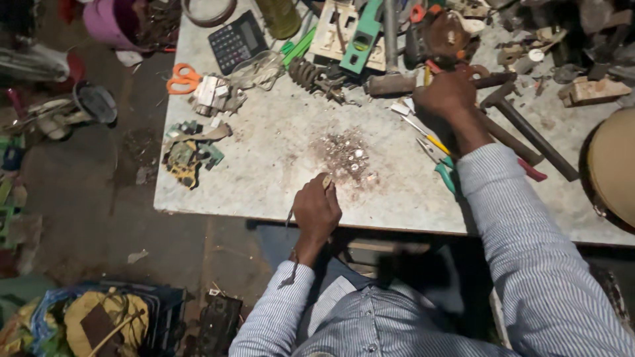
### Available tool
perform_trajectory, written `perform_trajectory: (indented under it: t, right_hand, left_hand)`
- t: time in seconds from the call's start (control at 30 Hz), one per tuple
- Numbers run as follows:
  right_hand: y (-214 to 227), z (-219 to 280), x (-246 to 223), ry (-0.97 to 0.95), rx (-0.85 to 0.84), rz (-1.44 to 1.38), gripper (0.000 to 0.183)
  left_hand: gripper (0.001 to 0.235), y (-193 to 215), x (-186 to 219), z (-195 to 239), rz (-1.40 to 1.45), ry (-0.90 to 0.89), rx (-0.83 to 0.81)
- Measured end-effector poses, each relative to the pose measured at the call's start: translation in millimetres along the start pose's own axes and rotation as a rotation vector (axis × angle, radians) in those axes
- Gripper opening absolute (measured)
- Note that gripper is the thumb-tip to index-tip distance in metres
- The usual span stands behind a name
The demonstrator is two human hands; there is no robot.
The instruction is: The person uses pliers and a screwdriver to disassemble and reassemble small electrical components on a cluttered workbench. They manipulate wires and plastic housings, occasionally wiping the surface with a cloth.
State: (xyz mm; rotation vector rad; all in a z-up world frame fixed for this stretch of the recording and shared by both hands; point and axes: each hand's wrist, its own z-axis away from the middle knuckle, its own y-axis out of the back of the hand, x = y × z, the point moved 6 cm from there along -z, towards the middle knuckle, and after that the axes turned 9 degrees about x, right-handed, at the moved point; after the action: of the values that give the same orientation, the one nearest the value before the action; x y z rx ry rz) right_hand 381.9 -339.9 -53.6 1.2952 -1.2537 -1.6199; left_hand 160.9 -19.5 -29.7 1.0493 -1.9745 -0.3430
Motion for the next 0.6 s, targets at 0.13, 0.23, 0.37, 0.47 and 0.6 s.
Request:
perform_trajectory:
  t: [0.13, 0.23, 0.37, 0.47, 0.6]
  right_hand:
    - [-12.4, -11.3, 14.0, 0.167, 0.210, -0.028, 0.053]
    - [-35.8, -25.1, 49.3, 0.053, 0.196, -0.435, 0.060]
    - [-44.8, -25.4, 62.9, 0.444, 0.334, -0.172, 0.025]
    - [-47.9, -17.8, 64.4, 0.567, 0.336, 0.029, 0.021]
    - [-47.2, -14.5, 81.0, -0.052, 0.107, -0.598, 0.038]
  left_hand:
    - [0.038, -3.1, -14.5, 5.4, 0.060, 0.083, -0.002]
    - [0.050, -7.2, -34.4, 14.6, 0.365, 0.323, -0.068]
    - [0.055, -17.3, -45.9, 16.4, 0.596, 0.475, -0.127]
    - [0.047, -18.3, -48.0, 19.2, 0.602, 0.461, -0.150]
    - [0.044, -19.8, -51.0, 20.8, 0.632, 0.446, -0.139]
